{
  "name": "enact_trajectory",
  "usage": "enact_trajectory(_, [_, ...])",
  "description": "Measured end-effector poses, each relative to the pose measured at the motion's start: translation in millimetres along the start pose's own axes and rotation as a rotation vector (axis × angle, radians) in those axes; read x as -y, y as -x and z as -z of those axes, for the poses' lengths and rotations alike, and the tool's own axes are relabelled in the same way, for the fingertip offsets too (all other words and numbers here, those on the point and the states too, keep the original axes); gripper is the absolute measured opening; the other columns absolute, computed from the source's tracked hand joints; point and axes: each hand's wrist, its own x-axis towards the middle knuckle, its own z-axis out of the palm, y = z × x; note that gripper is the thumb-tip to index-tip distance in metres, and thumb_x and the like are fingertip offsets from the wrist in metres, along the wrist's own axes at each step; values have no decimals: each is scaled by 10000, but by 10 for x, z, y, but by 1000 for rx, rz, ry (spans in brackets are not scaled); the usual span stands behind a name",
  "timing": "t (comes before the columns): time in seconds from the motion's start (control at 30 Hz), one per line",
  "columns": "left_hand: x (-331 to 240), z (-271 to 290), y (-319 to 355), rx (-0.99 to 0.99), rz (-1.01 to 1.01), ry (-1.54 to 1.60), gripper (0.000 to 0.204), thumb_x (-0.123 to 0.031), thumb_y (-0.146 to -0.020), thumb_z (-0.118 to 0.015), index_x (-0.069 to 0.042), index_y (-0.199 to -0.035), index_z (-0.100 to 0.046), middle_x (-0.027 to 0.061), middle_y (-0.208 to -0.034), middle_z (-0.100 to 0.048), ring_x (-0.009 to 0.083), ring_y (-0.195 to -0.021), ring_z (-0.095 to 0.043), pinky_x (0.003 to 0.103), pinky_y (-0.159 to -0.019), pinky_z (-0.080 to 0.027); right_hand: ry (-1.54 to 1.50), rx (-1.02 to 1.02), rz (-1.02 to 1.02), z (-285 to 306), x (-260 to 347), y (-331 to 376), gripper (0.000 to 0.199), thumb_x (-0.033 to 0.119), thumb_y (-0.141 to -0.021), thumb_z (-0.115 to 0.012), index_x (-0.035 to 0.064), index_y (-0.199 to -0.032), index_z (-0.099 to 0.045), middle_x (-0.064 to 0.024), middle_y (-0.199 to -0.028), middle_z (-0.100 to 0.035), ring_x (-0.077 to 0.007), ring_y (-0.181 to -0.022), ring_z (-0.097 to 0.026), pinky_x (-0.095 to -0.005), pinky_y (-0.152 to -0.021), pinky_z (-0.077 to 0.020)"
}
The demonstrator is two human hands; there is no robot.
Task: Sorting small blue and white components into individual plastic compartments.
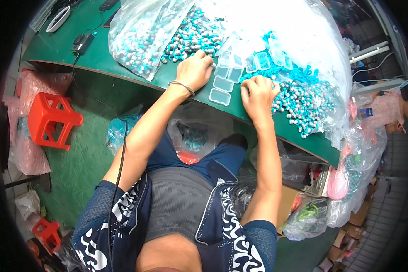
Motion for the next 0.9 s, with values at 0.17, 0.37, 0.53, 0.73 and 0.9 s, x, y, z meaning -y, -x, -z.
enact_trajectory(0.17, [50, 119, 182, 77, 37, -17, 125, -161, -831, -667, -109, -939, -699, 92, -973, -630, 330, -871, -665, 453, -750, -538, -157, 75, -4, 105, 62, 84, 68, 131, -778, -730, 157, -826, -688, 6, -866, -616, -216, -941, -590, -450, -953, -321])
enact_trajectory(0.37, [11, 200, 289, 38, 16, 24, 149, -153, -823, -665, -113, -962, -700, 95, -976, -630, 324, -897, -660, 451, -768, -535, -90, 102, -14, 185, -139, 58, 177, 60, -800, -692, 168, -939, -713, 7, -956, -650, -220, -975, -591, -441, -951, -345])
enact_trajectory(0.53, [20, 174, 293, 37, -78, 66, 161, -174, -823, -697, -131, -978, -704, 85, -953, -629, 312, -892, -656, 440, -760, -535, 40, 153, 92, 104, -34, 19, 217, 61, -792, -706, 170, -979, -716, 11, -961, -633, -219, -976, -585, -485, -953, -351])
enact_trajectory(0.73, [77, 130, 295, -10, -101, 121, 127, -188, -834, -725, -130, -946, -704, 63, -904, -623, 295, -853, -656, 416, -727, -530, 68, 175, 152, 31, -59, -35, 205, 100, -779, -737, 145, -974, -694, 1, -951, -658, -218, -986, -598, -450, -940, -357])
enact_trajectory(0.9, [125, 95, 323, -49, -112, 162, 100, -185, -839, -719, -120, -911, -693, 58, -875, -624, 286, -842, -655, 411, -716, -524, -108, 77, 90, 174, 54, 30, 202, 112, -782, -750, 118, -973, -683, -19, -910, -686, -213, -928, -631, -383, -903, -364])
